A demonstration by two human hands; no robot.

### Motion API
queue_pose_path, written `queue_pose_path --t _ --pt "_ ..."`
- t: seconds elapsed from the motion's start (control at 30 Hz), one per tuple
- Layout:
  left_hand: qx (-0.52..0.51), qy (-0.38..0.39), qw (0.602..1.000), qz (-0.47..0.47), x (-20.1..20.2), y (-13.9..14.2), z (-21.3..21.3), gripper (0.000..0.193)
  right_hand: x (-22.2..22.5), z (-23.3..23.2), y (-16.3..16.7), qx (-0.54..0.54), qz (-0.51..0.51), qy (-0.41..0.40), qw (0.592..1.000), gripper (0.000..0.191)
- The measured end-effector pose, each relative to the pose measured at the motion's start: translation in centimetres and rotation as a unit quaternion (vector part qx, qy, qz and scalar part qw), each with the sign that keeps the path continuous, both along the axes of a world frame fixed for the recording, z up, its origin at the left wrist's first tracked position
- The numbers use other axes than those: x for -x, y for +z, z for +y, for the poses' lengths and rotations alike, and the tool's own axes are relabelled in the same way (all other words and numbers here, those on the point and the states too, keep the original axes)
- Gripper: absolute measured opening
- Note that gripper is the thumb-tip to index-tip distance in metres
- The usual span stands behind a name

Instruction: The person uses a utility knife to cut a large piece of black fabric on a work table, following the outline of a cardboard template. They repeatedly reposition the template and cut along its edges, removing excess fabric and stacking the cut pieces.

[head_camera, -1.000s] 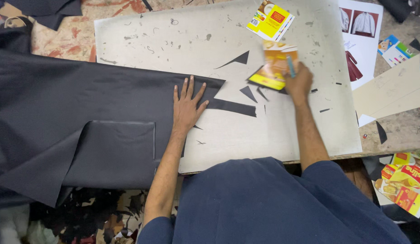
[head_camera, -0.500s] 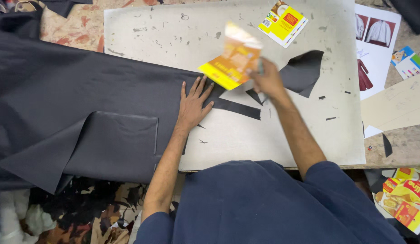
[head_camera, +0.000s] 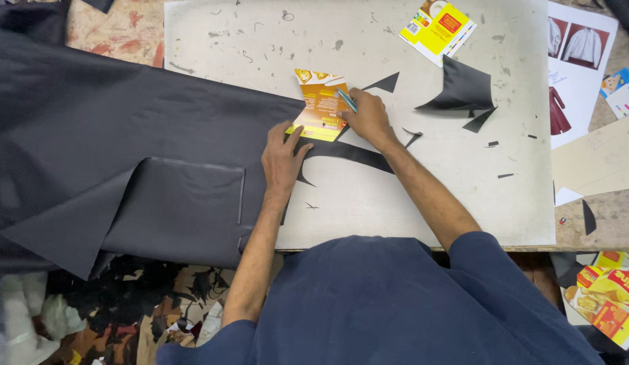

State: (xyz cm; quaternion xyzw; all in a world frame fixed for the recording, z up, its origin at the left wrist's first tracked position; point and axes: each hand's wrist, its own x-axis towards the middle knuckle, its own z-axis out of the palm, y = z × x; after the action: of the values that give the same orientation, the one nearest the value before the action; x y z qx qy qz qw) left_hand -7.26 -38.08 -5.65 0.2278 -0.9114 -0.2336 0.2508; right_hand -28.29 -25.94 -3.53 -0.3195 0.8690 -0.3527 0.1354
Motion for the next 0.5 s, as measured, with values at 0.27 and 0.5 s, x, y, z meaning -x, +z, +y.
queue_pose_path --t 0.27,0.5 --pt "0.081 -0.091 0.993 -0.005 3.0 0.7 -1.8 0.035 -3.2 1.7 0.5 0.089 0.187 -0.035 0.978 0.063" --pt "0.073 -0.077 0.994 -0.008 3.2 -0.3 -1.4 0.034 -8.1 4.1 -3.9 -0.029 0.276 0.064 0.958 0.058"
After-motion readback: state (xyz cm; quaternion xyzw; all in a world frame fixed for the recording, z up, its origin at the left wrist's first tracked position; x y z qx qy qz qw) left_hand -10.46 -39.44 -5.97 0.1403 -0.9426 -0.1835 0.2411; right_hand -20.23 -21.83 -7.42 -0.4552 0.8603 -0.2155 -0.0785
